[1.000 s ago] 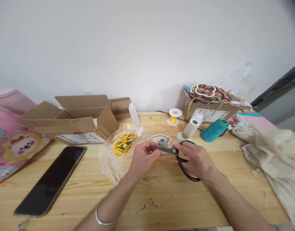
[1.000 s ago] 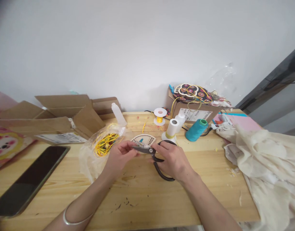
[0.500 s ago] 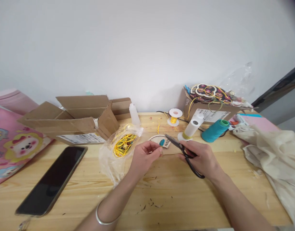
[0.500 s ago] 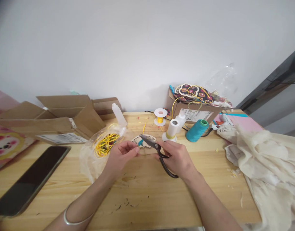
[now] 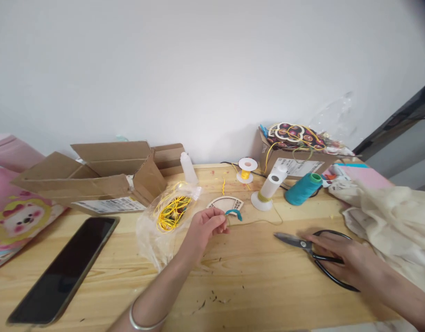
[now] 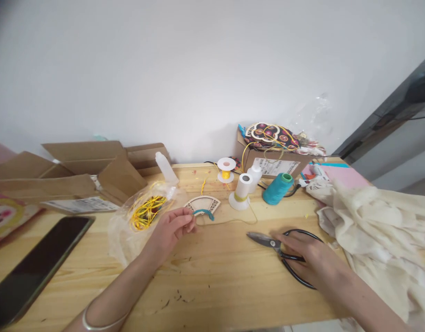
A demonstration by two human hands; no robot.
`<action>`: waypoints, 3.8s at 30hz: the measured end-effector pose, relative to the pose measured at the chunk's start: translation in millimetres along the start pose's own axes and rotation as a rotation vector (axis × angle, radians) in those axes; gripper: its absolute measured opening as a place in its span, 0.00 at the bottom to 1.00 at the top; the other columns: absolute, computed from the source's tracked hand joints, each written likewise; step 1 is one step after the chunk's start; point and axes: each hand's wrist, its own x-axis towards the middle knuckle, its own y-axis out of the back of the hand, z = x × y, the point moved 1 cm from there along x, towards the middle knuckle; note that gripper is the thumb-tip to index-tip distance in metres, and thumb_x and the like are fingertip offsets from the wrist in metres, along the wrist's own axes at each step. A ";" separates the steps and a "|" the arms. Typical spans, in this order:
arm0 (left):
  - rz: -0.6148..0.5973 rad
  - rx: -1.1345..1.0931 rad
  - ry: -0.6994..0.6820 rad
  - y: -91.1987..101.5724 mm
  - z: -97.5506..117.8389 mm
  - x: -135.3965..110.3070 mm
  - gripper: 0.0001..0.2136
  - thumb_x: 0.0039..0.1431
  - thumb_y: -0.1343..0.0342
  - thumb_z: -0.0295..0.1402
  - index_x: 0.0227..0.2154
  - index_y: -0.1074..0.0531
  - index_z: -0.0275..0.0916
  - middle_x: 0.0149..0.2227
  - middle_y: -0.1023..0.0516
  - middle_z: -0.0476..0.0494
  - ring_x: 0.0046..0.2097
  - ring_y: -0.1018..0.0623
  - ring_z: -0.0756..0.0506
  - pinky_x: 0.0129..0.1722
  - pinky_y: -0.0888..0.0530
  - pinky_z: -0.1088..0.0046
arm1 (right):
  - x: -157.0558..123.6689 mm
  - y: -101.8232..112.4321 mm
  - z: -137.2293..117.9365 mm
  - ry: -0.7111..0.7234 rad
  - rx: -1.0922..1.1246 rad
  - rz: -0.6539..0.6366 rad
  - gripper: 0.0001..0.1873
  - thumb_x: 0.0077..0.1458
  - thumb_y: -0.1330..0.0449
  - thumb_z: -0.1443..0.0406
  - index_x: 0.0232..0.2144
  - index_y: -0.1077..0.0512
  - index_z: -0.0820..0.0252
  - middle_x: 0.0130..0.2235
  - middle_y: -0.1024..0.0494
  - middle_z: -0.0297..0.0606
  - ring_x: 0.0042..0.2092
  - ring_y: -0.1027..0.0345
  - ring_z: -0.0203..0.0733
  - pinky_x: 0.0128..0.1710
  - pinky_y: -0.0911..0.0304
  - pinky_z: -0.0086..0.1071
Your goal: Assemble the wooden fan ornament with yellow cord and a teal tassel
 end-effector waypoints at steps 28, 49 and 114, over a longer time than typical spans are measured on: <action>-0.413 -0.065 0.258 0.4 -17.3 -1.1 0.08 0.48 0.53 0.29 0.17 0.39 0.34 0.18 0.40 0.52 0.19 0.40 0.55 0.26 0.30 0.72 | 84.1 -6.5 -69.7 -0.162 0.706 -0.020 0.14 0.48 0.46 0.59 0.25 0.25 0.63 0.21 0.28 0.34 0.23 0.41 0.31 0.21 0.48 0.24; -0.332 0.184 0.044 1.6 -3.7 0.0 0.13 0.54 0.55 0.39 0.20 0.39 0.36 0.20 0.42 0.52 0.24 0.40 0.53 0.30 0.36 0.74 | 110.8 -36.0 -104.2 0.129 0.444 0.333 0.11 0.45 0.40 0.63 0.34 0.27 0.56 0.32 0.24 0.38 0.35 0.33 0.40 0.35 0.37 0.33; 0.113 0.356 0.029 -2.6 -1.7 3.5 0.18 0.48 0.48 0.43 0.36 0.29 0.33 0.14 0.49 0.57 0.17 0.50 0.56 0.17 0.53 0.79 | -17.6 -0.2 -43.6 -0.478 0.699 0.131 0.25 0.42 0.42 0.65 0.46 0.43 0.52 0.30 0.32 0.38 0.31 0.36 0.41 0.31 0.39 0.34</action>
